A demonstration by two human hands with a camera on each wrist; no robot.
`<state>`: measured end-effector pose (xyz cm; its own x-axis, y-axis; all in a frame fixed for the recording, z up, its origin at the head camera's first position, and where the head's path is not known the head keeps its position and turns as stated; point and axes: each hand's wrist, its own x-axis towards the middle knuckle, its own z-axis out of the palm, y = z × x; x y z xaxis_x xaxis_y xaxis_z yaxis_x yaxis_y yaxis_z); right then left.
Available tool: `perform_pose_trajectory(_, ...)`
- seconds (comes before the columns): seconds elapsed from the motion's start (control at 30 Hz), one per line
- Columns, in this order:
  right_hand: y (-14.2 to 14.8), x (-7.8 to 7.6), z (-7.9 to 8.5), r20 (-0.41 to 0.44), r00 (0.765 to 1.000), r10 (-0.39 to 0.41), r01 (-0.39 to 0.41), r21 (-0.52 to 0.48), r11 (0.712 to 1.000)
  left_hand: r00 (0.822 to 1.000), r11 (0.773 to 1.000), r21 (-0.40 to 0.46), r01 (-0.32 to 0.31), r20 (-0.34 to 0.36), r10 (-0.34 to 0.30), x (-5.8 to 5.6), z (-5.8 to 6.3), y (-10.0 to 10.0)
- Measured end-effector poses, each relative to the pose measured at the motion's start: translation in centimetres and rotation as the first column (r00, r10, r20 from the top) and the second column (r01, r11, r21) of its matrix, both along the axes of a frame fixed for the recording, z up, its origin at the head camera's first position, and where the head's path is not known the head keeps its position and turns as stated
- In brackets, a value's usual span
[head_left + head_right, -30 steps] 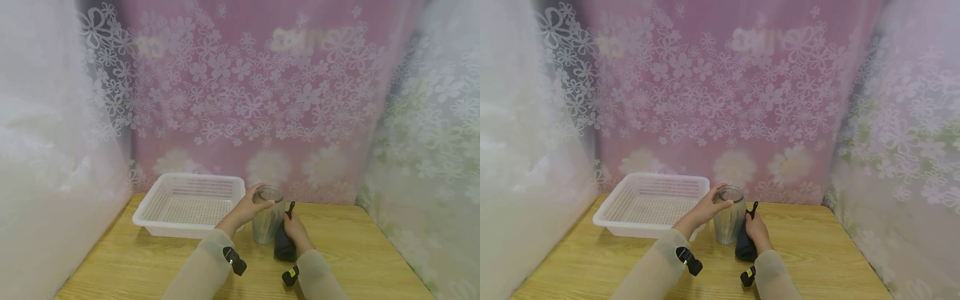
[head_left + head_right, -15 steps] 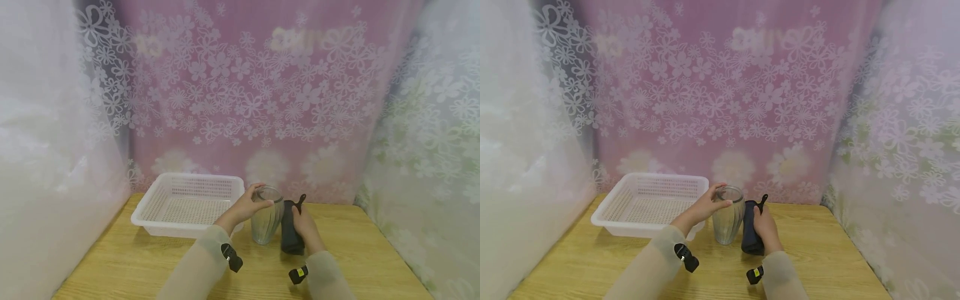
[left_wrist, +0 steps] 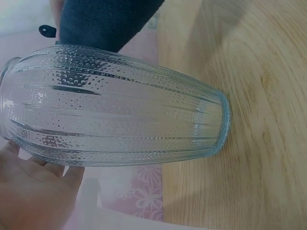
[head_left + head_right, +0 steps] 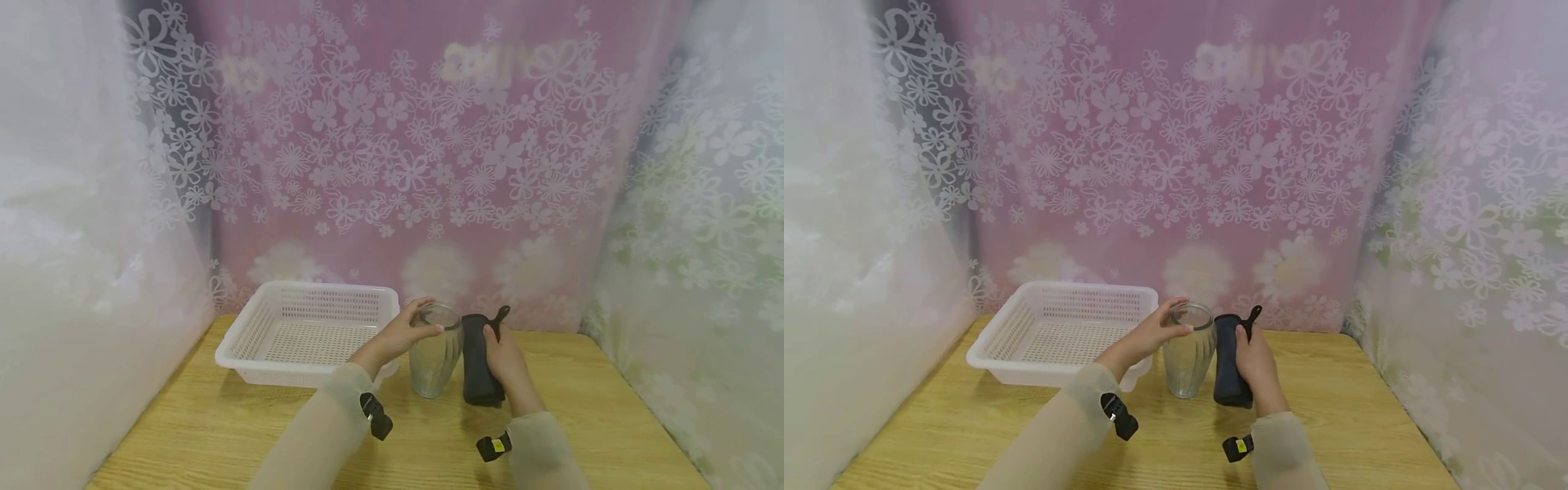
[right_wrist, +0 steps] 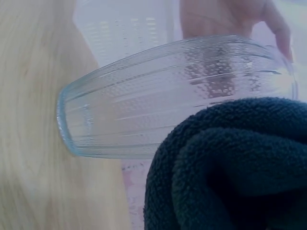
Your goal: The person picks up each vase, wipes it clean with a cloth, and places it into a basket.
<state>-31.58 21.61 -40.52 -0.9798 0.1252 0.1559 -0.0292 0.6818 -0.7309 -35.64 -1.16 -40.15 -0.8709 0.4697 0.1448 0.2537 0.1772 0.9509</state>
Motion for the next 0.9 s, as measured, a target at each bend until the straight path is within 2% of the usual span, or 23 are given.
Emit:
perform_pose_trajectory(0.27,0.2,0.9,1.1,-0.005,1.0,0.018,-0.019,-0.069,0.997,1.0,0.999,0.037,0.026,0.006,-0.027,0.0,0.0,-0.1)
perform_pose_trajectory(0.5,0.5,1.2,1.9,0.002,1.0,0.019,-0.019,-0.078,0.997,0.999,0.996,0.075,0.041,0.015,-0.042,0.2,-0.1,0.1)
perform_pose_trajectory(0.63,0.4,1.4,2.1,-0.019,1.0,0.015,-0.016,-0.094,0.995,0.999,0.997,0.072,-0.006,-0.037,0.009,0.4,-0.5,0.4)
perform_pose_trajectory(0.77,0.3,1.8,2.4,-0.027,1.0,0.014,-0.017,-0.112,0.994,0.992,0.993,0.083,-0.084,-0.088,0.091,0.8,-1.1,0.7)
perform_pose_trajectory(0.83,0.3,1.9,2.5,-0.023,1.0,0.014,-0.016,-0.112,0.994,0.983,0.988,0.084,-0.126,-0.123,0.136,1.2,-1.2,1.0)
perform_pose_trajectory(0.9,0.4,2.0,2.7,-0.016,1.0,0.007,-0.009,-0.108,0.994,0.966,0.98,0.067,-0.186,-0.17,0.195,1.6,-1.1,1.3)
